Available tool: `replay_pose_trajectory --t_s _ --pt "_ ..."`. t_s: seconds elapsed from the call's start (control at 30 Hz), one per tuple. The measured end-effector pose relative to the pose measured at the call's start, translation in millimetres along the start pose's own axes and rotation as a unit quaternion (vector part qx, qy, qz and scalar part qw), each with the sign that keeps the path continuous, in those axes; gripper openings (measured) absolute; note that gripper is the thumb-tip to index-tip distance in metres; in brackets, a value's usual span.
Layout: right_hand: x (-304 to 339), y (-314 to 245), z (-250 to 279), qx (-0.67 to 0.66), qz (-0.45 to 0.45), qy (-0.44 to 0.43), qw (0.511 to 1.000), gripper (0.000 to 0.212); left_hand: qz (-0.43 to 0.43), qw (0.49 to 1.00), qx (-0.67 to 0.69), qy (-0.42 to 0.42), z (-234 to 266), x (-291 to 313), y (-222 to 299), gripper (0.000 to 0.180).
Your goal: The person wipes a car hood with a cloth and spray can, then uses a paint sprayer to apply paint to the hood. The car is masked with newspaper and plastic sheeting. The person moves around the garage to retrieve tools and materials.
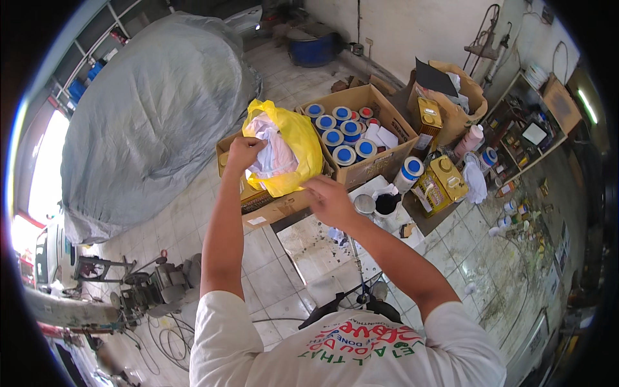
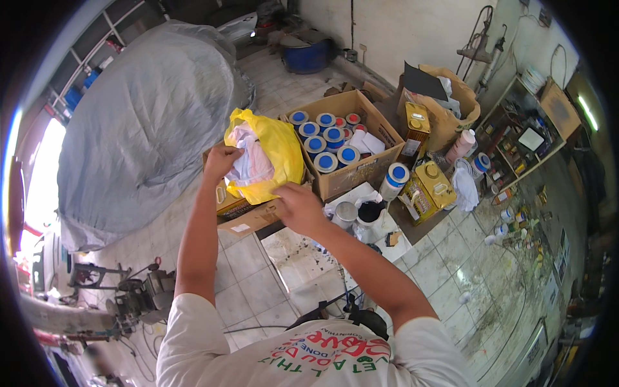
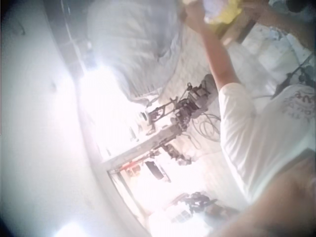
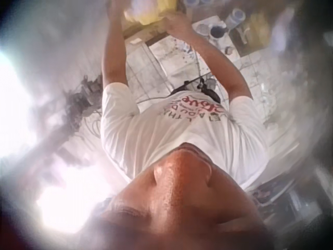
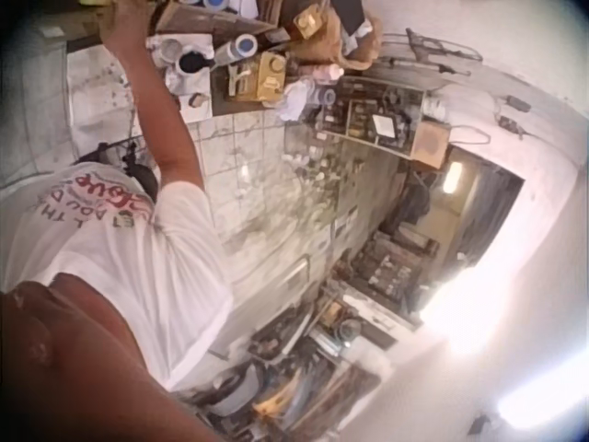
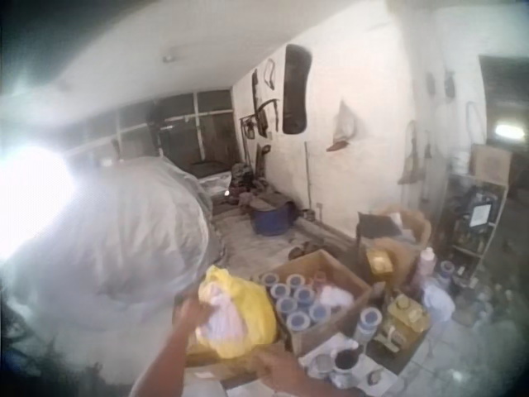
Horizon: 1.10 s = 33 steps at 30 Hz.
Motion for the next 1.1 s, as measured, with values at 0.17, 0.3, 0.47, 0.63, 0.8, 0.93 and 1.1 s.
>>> replay_pose_trajectory --t_s 0.17,0.3,0.47,0.63,0.8,0.93,1.1 --pt "-67 15 -102 0.162 0.014 -0.032 0.986 0.036 -0.04 0.998 -0.045 -0.011 8 14 -19 0.038" --pt "-73 18 -112 0.275 -0.032 -0.052 0.959 0.045 -0.099 0.991 -0.082 0.016 -2 23 -19 0.04" --pt "-64 18 -124 0.288 -0.046 -0.028 0.956 0.048 -0.078 0.992 -0.098 0.0 -9 40 -19 0.047" --pt "-55 14 -129 0.317 -0.08 -0.024 0.945 0.05 -0.099 0.981 -0.164 0.003 -1 40 -10 0.042" --pt "-58 17 -130 0.316 -0.081 -0.03 0.945 0.048 -0.092 0.98 -0.174 -0.022 2 38 -5 0.046" --pt "-56 30 -130 0.284 -0.062 -0.006 0.957 0.047 -0.057 0.977 -0.181 -0.098 1 36 -2 0.055" --pt "-57 33 -127 0.273 -0.064 0.005 0.96 0.041 -0.09 0.958 -0.261 -0.081 15 40 26 0.043"
Point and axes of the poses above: each hand's wrist, its own x-axis away from the middle knuckle, its own z-axis out of the back of the hand, y = z × x, the point moved 1 cm from there along -x, towards the middle knuckle, and after that the axes turned 13 degrees about -z, right-handed, at the moved point
